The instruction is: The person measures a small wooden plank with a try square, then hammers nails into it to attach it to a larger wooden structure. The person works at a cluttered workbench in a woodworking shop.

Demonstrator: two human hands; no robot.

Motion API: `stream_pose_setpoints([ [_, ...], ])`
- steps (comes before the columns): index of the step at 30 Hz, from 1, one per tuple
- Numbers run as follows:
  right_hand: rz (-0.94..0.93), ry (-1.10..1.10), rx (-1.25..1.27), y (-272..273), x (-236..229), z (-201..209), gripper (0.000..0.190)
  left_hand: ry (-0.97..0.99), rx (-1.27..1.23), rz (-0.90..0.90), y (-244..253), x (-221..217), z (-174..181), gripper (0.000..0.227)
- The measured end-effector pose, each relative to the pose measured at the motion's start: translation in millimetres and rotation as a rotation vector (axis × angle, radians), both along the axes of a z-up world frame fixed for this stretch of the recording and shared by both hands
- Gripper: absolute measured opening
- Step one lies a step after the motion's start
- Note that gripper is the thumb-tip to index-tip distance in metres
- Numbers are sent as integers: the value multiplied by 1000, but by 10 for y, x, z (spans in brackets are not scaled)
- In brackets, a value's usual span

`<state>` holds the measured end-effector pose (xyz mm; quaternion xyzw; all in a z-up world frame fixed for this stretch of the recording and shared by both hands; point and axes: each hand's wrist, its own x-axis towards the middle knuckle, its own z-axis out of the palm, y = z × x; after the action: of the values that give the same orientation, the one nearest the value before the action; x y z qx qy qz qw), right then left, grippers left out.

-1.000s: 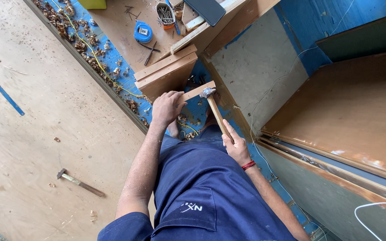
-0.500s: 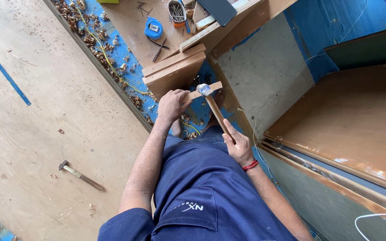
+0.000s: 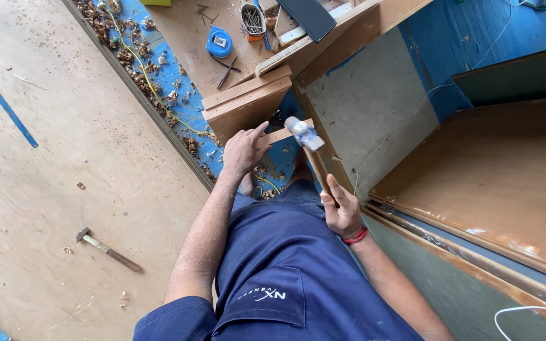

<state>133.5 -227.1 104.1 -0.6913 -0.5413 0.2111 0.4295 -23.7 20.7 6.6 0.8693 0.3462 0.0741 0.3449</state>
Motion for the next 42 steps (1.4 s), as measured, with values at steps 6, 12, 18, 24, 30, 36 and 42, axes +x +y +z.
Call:
stream_pose_setpoints([
  [6, -111, -76, -497, 147, -3, -51, 57, -24, 24, 11, 34, 22, -85, 38],
  [12, -73, 36, -148, 119, -1, 256, 57, -20, -25, 7, 3, 0, -72, 37],
  [18, 22, -57, 24, 8, -29, -200, 61, -55, -17, 20, 16, 2, -80, 35],
  [24, -191, 169, -421, 87, 0, -103, 57, -48, -18, 39, 33, 4, -73, 33],
  [30, 36, 120, 191, -39, 14, -133, 57, -68, -15, 25, 30, -7, -110, 33],
  [36, -62, -84, -243, 94, -13, -308, 56, -39, -41, 48, 37, 31, -129, 33],
  [42, -35, 120, -250, -13, 21, -58, 58, 24, -20, -4, 29, 29, -20, 38],
])
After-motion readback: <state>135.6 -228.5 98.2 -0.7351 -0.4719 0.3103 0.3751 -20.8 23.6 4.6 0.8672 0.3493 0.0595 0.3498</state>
